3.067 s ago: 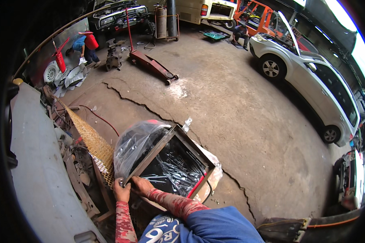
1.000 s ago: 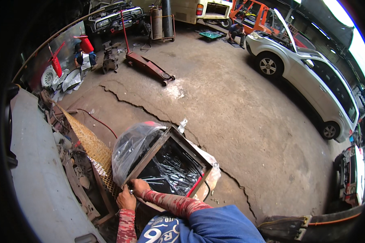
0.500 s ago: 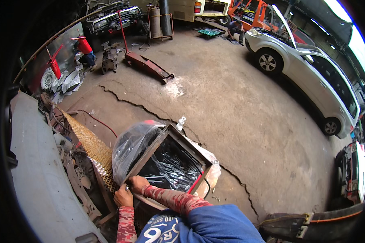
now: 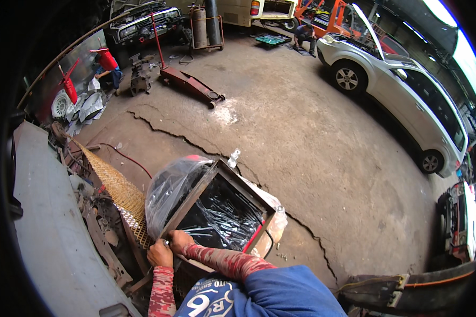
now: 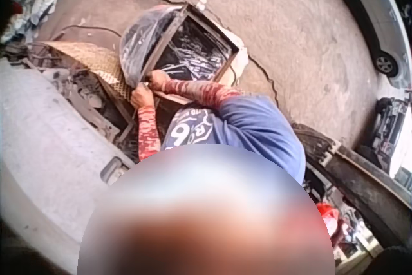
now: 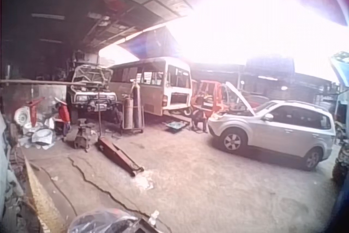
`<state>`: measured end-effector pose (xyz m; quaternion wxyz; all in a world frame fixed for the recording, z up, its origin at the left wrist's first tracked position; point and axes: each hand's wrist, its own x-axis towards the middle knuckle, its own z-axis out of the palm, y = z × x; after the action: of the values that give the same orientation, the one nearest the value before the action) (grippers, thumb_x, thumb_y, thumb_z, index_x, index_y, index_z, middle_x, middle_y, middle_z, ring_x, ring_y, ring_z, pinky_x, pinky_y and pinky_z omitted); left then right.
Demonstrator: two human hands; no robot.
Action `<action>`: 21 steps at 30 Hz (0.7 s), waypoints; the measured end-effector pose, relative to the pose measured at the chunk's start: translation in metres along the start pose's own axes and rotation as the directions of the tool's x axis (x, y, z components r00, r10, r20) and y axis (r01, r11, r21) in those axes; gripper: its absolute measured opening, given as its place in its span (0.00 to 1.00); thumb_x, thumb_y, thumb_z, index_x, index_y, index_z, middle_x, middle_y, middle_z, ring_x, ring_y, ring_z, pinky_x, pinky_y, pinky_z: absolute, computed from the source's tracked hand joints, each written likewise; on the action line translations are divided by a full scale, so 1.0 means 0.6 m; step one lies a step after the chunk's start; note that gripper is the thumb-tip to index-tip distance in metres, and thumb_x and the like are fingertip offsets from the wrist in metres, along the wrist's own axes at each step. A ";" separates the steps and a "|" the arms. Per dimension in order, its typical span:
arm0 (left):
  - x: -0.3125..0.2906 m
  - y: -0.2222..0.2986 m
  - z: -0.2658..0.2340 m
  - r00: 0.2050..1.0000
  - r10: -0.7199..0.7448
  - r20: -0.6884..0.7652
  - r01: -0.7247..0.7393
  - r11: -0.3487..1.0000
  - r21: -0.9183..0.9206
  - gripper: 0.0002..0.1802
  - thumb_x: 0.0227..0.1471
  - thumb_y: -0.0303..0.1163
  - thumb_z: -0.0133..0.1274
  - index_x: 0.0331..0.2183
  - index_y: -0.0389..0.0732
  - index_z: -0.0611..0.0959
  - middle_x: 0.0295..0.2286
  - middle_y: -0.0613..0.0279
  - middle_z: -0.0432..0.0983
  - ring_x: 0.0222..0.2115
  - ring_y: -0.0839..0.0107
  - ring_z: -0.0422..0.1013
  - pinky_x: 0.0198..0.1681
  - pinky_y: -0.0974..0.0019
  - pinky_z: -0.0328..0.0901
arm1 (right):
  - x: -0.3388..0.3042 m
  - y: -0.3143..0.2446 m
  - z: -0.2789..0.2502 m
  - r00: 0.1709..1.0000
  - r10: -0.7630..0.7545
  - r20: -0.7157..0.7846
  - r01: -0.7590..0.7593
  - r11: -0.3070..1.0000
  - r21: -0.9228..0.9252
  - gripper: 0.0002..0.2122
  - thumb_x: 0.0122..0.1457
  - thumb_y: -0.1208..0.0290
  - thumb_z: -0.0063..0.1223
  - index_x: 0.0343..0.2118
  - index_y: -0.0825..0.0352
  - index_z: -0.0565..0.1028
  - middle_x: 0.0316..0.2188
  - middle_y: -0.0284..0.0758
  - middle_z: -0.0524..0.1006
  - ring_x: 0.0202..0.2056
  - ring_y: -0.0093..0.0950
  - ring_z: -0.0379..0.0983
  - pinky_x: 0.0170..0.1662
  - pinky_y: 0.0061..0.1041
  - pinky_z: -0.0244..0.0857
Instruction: The person removes a metal frame from a plastic-wrapped car part, then walks to a red car and places the frame inside the open door area to align it with the interior panel.
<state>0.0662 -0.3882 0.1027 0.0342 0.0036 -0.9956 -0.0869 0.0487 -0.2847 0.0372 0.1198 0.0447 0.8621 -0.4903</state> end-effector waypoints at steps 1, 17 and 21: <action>-0.002 -0.002 0.000 1.000 0.002 0.001 -0.002 0.999 -0.039 0.05 0.46 0.32 0.59 0.26 0.42 0.83 0.23 0.48 0.79 0.26 0.48 0.76 0.30 0.50 0.69 | 0.003 0.009 0.001 1.000 -0.027 -0.002 0.027 1.000 -0.009 0.13 0.50 0.64 0.56 0.36 0.66 0.80 0.35 0.49 0.79 0.40 0.48 0.76 0.44 0.41 0.70; -0.026 -0.002 -0.017 0.984 0.050 -0.174 -0.142 0.809 -0.571 0.05 0.43 0.23 0.57 0.28 0.36 0.84 0.28 0.50 0.79 0.31 0.51 0.76 0.36 0.58 0.70 | -0.008 0.058 0.016 0.935 -0.163 0.316 -0.081 0.768 0.636 0.08 0.63 0.66 0.44 0.40 0.62 0.70 0.24 0.28 0.68 0.21 0.20 0.65 0.21 0.21 0.59; -0.026 0.002 -0.022 0.962 0.163 -0.218 -0.255 0.820 -0.512 0.08 0.44 0.24 0.58 0.31 0.37 0.84 0.28 0.51 0.78 0.31 0.51 0.75 0.35 0.57 0.69 | -0.010 0.051 0.025 0.977 -0.118 0.178 -0.073 0.599 0.798 0.09 0.63 0.64 0.41 0.37 0.62 0.71 0.24 0.28 0.70 0.18 0.19 0.64 0.19 0.22 0.58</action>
<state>0.0827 -0.3893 0.1146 0.1254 -0.1084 -0.9196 -0.3562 0.0630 -0.2817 0.0059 0.1718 0.0302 0.5336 -0.8275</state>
